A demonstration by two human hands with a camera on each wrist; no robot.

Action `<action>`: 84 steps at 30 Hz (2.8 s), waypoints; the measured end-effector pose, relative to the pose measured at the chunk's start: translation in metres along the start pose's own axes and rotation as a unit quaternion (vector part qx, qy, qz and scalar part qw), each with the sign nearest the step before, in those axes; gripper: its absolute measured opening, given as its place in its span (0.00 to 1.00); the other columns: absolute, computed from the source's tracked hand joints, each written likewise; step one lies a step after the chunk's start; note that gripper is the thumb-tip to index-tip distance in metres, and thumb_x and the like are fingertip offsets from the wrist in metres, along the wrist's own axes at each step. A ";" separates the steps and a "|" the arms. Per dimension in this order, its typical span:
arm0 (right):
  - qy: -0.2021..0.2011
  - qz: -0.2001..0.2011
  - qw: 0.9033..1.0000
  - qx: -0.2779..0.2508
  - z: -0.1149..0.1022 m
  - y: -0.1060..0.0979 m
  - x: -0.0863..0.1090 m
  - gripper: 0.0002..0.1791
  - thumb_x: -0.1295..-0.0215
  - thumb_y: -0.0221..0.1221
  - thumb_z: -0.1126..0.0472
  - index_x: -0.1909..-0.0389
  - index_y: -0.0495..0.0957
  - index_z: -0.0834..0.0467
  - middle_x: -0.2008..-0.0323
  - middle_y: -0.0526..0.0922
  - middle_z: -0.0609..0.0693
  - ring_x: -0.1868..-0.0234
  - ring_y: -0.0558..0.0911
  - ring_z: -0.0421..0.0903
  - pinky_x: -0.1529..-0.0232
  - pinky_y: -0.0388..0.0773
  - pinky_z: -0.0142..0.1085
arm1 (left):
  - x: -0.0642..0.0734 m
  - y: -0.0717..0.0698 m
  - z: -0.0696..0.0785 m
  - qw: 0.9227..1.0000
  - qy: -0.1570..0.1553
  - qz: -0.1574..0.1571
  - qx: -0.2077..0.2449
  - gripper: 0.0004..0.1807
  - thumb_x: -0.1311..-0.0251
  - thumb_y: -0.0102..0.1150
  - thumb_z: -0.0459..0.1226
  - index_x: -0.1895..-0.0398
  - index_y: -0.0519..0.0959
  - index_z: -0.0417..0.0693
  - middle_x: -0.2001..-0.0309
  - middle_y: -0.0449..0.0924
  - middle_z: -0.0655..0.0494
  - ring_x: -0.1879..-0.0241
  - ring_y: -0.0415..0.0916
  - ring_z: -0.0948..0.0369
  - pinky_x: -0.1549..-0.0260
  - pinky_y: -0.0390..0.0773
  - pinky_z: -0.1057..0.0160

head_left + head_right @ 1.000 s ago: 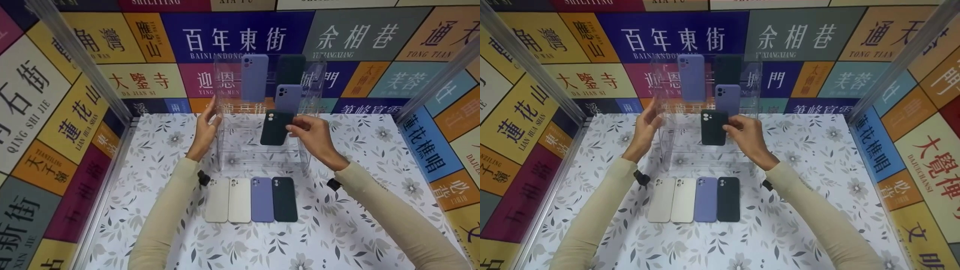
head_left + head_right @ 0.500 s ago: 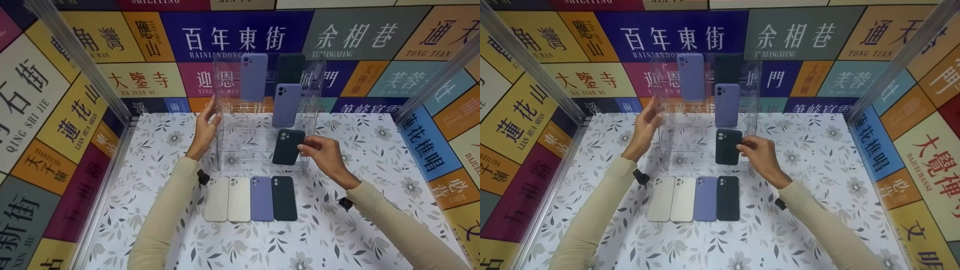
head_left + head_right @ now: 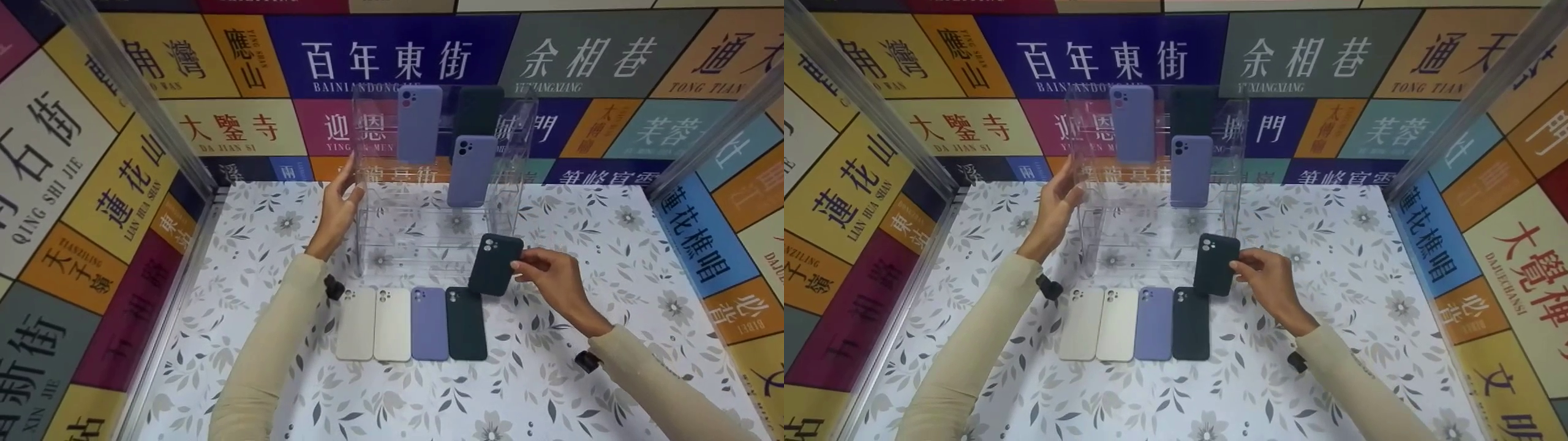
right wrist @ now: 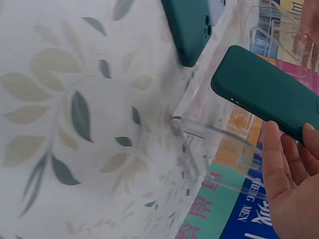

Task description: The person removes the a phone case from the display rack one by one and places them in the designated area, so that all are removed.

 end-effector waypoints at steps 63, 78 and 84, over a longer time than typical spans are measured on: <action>0.130 -0.102 0.986 0.030 0.084 0.016 0.053 0.09 0.28 0.69 0.68 0.55 0.89 0.73 0.69 0.90 0.58 0.76 0.88 0.46 0.74 0.88 0.36 | 0.000 0.002 -0.001 1.000 0.013 0.001 0.003 0.39 0.22 0.52 0.23 0.11 0.57 0.46 0.14 0.61 0.49 0.23 0.69 0.51 0.26 0.75 0.54; 0.067 -0.079 0.986 0.128 0.072 0.010 0.050 0.12 0.31 0.74 0.63 0.52 0.90 0.67 0.69 0.89 0.50 0.72 0.83 0.43 0.70 0.80 0.30 | 0.000 0.004 -0.001 1.000 0.003 -0.002 0.003 0.40 0.22 0.51 0.22 0.11 0.57 0.48 0.14 0.62 0.49 0.22 0.69 0.51 0.24 0.73 0.52; 0.028 -0.055 0.993 0.100 0.044 -0.002 0.039 0.11 0.27 0.71 0.64 0.49 0.90 0.66 0.63 0.92 0.54 0.66 0.87 0.43 0.67 0.84 0.30 | 0.001 0.002 0.000 1.000 -0.002 0.000 -0.003 0.39 0.20 0.52 0.25 0.11 0.57 0.50 0.13 0.60 0.52 0.21 0.68 0.49 0.23 0.72 0.52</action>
Point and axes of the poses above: each hand's wrist, its own x-axis away from the middle knuckle, its own y-axis out of the palm, z = x × y, the point moved 6 cm from there along -x, towards the middle knuckle
